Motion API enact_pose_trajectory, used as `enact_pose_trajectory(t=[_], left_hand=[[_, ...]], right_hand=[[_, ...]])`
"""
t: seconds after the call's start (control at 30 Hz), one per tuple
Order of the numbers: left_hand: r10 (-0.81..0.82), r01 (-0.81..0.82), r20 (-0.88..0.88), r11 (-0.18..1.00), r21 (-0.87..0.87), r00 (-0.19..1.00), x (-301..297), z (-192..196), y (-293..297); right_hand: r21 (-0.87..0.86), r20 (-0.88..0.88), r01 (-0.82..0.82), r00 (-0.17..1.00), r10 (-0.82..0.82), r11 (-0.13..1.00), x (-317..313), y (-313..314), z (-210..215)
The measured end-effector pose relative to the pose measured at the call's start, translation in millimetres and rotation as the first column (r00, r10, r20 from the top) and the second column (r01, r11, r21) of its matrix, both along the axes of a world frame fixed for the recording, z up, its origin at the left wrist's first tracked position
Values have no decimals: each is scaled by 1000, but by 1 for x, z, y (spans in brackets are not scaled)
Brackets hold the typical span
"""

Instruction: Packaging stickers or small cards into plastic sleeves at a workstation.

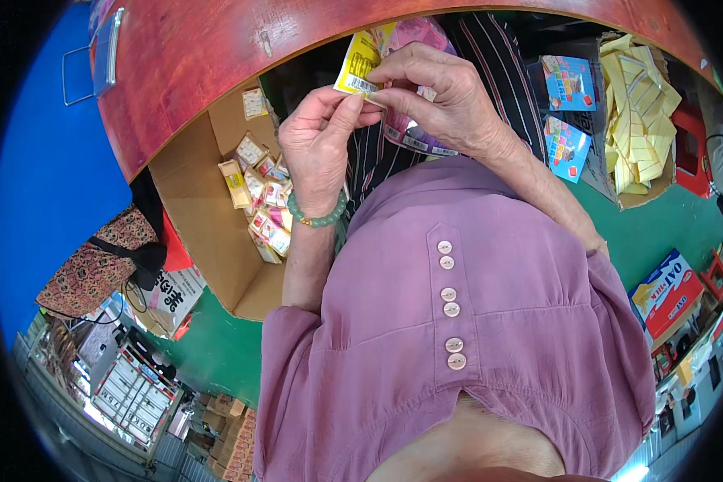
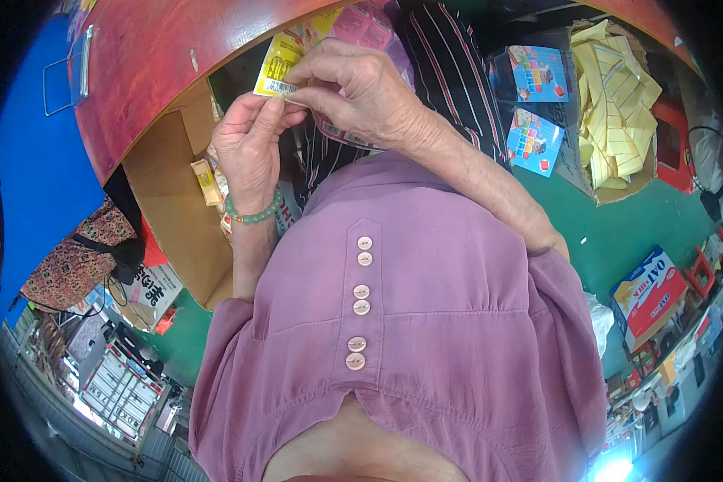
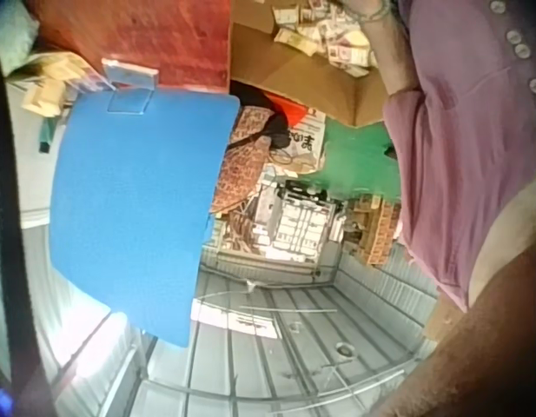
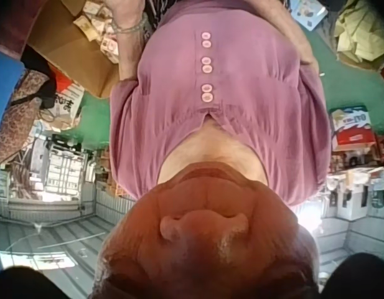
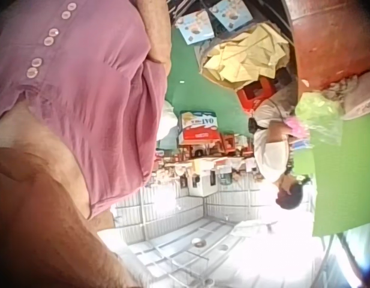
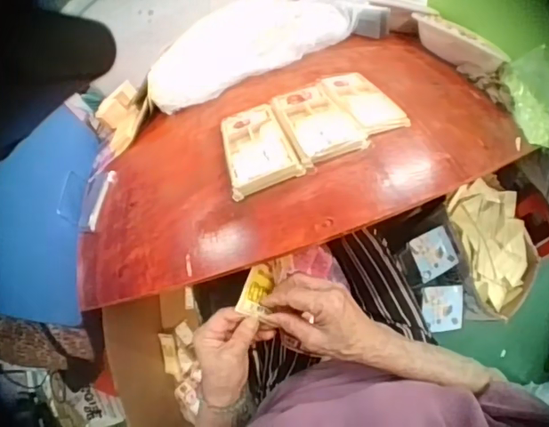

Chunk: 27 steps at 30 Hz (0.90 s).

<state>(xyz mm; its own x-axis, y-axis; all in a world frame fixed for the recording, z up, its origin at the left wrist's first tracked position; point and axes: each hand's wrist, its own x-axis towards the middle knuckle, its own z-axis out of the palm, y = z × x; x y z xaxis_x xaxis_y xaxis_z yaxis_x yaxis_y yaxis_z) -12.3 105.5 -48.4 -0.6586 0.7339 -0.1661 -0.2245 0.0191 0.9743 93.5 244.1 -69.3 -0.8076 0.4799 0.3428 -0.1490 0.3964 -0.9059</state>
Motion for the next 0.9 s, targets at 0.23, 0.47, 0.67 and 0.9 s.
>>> enact_pose_trajectory(t=[0.23, 0.47, 0.67, 0.9], left_hand=[[47, -60, 178, 996, 70, 983, 1, -4, 1], [32, -37, 94, 998, 43, 995, 1, -6, 2], [19, -20, -62, 1000, -11, 998, 2, -2, 4], [24, -47, -231, 995, -93, 973, 6, 3, 3]], right_hand=[[18, -6, 2, 1000, -2, 1000, -1, -1, -1], [24, 29, 24, 999, -24, 999, -1, -1, -2], [85, 21, -4, 1000, 2, 996, -2, 2, -3], [131, 50, 2, 999, -8, 991, -1, -1, 0]])
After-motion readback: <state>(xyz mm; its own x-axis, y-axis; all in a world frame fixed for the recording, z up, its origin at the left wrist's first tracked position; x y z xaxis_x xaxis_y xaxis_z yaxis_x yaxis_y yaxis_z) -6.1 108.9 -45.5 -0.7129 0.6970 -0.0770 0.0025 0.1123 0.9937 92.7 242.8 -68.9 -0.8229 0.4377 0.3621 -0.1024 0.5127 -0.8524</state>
